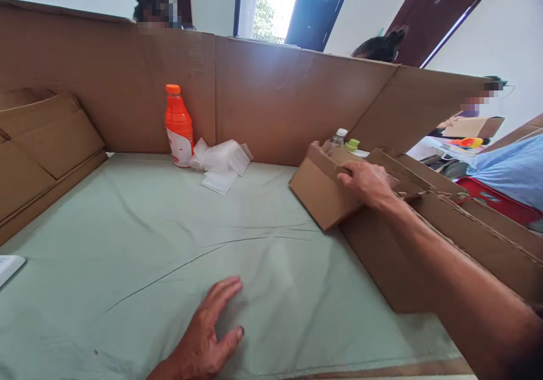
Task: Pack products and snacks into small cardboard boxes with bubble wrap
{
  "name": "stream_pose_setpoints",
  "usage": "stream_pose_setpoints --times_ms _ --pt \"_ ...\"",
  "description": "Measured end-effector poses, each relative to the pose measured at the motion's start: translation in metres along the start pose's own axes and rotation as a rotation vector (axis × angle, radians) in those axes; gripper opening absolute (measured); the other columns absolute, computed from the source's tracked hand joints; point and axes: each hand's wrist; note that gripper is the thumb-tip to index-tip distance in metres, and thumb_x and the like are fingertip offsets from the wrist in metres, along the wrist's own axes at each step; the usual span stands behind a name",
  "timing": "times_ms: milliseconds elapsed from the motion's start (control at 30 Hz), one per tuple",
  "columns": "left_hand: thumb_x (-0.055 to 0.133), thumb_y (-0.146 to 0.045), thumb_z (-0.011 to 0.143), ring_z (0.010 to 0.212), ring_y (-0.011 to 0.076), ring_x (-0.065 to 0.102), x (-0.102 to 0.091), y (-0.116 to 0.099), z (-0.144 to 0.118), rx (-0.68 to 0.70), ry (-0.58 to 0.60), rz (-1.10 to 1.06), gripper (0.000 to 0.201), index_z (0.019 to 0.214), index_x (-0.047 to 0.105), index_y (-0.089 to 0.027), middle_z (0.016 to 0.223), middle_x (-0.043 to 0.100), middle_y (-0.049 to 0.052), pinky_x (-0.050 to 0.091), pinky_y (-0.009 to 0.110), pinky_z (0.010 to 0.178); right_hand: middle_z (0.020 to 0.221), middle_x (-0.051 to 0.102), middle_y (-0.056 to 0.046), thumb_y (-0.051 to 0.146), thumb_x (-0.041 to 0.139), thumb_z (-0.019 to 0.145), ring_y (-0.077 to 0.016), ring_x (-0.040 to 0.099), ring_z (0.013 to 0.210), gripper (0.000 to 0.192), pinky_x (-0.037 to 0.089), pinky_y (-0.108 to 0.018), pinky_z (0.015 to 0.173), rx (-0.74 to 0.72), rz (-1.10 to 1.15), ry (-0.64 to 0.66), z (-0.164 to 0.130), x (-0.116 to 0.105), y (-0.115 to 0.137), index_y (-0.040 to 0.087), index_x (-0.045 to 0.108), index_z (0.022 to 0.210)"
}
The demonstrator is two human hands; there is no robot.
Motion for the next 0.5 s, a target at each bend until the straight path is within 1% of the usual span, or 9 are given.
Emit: stream_pose_setpoints --times_ms 100,167,233,267,300,333,400,433,500 --pt "0.06 -0.029 0.091 0.145 0.0344 0.042 -0.018 -0.002 0.006 -0.097 -0.218 0.042 0.072 0.156 0.031 -0.033 0.158 0.042 0.013 0.041 0.059 0.115 0.065 0.068 -0.004 0.032 0.064 0.083 -0.0248 0.063 0.065 0.012 0.045 -0.04 0.069 -0.009 -0.089 0.036 -0.042 -0.002 0.062 0.025 0.073 0.081" --pt "0.064 -0.033 0.09 0.147 0.0371 0.039 -0.032 -0.004 0.01 -0.146 -0.331 0.06 0.081 0.159 0.023 -0.033 0.162 0.035 0.014 0.036 0.065 0.116 0.073 0.073 -0.003 0.031 0.062 0.087 -0.0225 0.067 0.072 0.013 0.047 -0.039 0.076 -0.155 -0.035 0.093 -0.071 -0.008 0.109 0.025 0.074 0.085" --pt "0.069 -0.037 0.086 0.147 0.0387 0.037 -0.044 -0.005 0.012 -0.175 -0.408 0.051 0.09 0.16 0.018 -0.033 0.164 0.029 0.015 0.034 0.066 0.116 0.084 0.076 -0.003 0.032 0.063 0.09 -0.0221 0.069 0.083 0.013 0.048 -0.04 0.087 -0.288 0.097 0.042 -0.095 -0.015 0.145 0.025 0.073 0.088" --pt "0.071 -0.037 0.085 0.147 0.0387 0.036 -0.05 -0.005 0.011 -0.19 -0.433 0.033 0.093 0.16 0.016 -0.033 0.165 0.027 0.014 0.034 0.065 0.117 0.091 0.077 -0.003 0.033 0.064 0.091 -0.0224 0.07 0.09 0.012 0.048 -0.04 0.092 -0.301 0.173 -0.026 -0.107 -0.018 0.155 0.026 0.073 0.091" --pt "0.072 -0.038 0.084 0.147 0.0384 0.036 -0.054 -0.003 0.009 -0.208 -0.452 0.005 0.095 0.161 0.015 -0.034 0.166 0.025 0.014 0.034 0.063 0.117 0.1 0.077 -0.004 0.034 0.064 0.092 -0.023 0.069 0.096 0.012 0.048 -0.041 0.095 -0.265 0.246 -0.112 -0.117 -0.017 0.16 0.027 0.073 0.095" --pt "0.073 -0.04 0.083 0.147 0.038 0.037 -0.056 -0.001 0.007 -0.228 -0.463 -0.028 0.097 0.16 0.016 -0.034 0.166 0.025 0.014 0.035 0.062 0.117 0.108 0.075 -0.005 0.036 0.064 0.092 -0.0236 0.068 0.103 0.014 0.048 -0.04 0.097 -0.183 0.314 -0.197 -0.127 -0.013 0.16 0.027 0.073 0.099" --pt "0.076 -0.042 0.081 0.147 0.0376 0.037 -0.057 0.004 0.002 -0.275 -0.476 -0.086 0.097 0.159 0.02 -0.032 0.163 0.031 0.015 0.034 0.06 0.118 0.116 0.073 -0.006 0.041 0.061 0.094 -0.0241 0.066 0.109 0.02 0.049 -0.04 0.097 0.071 0.444 -0.296 -0.145 0.005 0.15 0.027 0.073 0.101" --pt "0.077 -0.044 0.079 0.146 0.0376 0.039 -0.056 0.007 0.0 -0.298 -0.473 -0.107 0.096 0.158 0.024 -0.03 0.16 0.036 0.016 0.034 0.059 0.118 0.116 0.073 -0.006 0.046 0.058 0.095 -0.0244 0.066 0.108 0.026 0.051 -0.039 0.095 0.211 0.519 -0.281 -0.154 0.02 0.143 0.027 0.074 0.101" --pt "0.078 -0.046 0.076 0.141 0.0375 0.045 -0.052 0.012 0.0 -0.336 -0.449 -0.143 0.088 0.151 0.036 -0.026 0.15 0.047 0.017 0.035 0.058 0.117 0.113 0.074 -0.007 0.058 0.052 0.095 -0.0255 0.068 0.1 0.041 0.054 -0.039 0.085 0.454 0.694 -0.132 -0.169 0.056 0.134 0.025 0.074 0.103"
Point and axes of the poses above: each hand's wrist, its own z-axis towards the middle knuckle, its own x-axis out of the palm, y = z × x
